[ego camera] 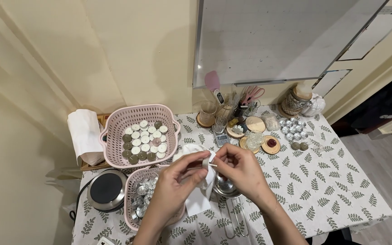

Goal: Cleaning and preparing small metal candle containers and glass jars using a paper tissue at a workshop table.

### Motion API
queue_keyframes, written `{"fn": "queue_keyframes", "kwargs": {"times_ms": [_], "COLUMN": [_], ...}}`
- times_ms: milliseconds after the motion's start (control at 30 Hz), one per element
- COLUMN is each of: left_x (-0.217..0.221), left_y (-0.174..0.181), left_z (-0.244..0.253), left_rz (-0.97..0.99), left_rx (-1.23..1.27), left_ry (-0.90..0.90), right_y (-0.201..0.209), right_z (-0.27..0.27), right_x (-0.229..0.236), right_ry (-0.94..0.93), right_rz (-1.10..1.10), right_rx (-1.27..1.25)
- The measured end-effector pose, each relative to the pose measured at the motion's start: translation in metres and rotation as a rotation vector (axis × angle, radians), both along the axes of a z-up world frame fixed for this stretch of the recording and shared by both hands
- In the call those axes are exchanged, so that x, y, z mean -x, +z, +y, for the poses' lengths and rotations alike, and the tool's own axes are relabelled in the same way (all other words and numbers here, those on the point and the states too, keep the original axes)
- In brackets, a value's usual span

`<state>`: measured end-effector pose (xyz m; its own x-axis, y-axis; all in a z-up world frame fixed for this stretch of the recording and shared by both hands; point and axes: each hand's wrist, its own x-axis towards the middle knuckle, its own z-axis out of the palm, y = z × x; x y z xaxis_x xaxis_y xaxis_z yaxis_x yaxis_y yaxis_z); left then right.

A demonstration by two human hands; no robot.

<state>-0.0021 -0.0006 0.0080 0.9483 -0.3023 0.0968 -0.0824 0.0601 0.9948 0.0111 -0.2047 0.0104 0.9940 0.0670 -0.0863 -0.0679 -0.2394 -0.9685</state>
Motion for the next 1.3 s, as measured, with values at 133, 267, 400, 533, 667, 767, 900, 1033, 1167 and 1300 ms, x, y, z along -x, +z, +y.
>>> {"fn": "queue_keyframes", "kwargs": {"times_ms": [133,267,400,533,667,767,900,1033,1167,1300], "left_x": [0.000,-0.003,-0.007,-0.005,-0.007,-0.007,-0.005,-0.001,0.001,0.005], "left_y": [-0.002,-0.015,-0.030,-0.037,-0.049,-0.055,-0.066,-0.069,-0.066,-0.061], "left_z": [0.001,0.003,0.005,-0.004,-0.015,-0.022,-0.034,-0.047,-0.056,-0.065], "left_rz": [0.020,0.117,0.183,0.273,0.379,0.425,0.462,0.483,0.506,0.546], "left_rx": [0.083,0.306,0.571,0.707,0.798,0.824,0.817,0.802,0.799,0.797], "left_ry": [-0.066,-0.091,-0.043,-0.039,-0.046,-0.021,-0.002,-0.019,-0.049,-0.094], "right_y": [0.001,0.001,0.003,0.004,0.002,-0.015,-0.026,-0.024,-0.028,-0.048], "right_z": [0.000,0.003,0.002,0.019,0.040,0.041,0.030,0.019,0.004,-0.009], "right_x": [0.004,0.013,0.030,0.040,0.043,0.043,0.046,0.048,0.047,0.052], "right_ry": [-0.023,0.010,-0.113,-0.244,-0.164,-0.191,-0.221,-0.294,-0.349,-0.405], "right_rz": [0.017,0.033,0.008,-0.073,-0.128,-0.157,-0.191,-0.182,-0.157,-0.289], "right_rx": [-0.061,-0.301,-0.402,-0.327,-0.524,-0.670,-0.681,-0.559,-0.250,-0.211]}}
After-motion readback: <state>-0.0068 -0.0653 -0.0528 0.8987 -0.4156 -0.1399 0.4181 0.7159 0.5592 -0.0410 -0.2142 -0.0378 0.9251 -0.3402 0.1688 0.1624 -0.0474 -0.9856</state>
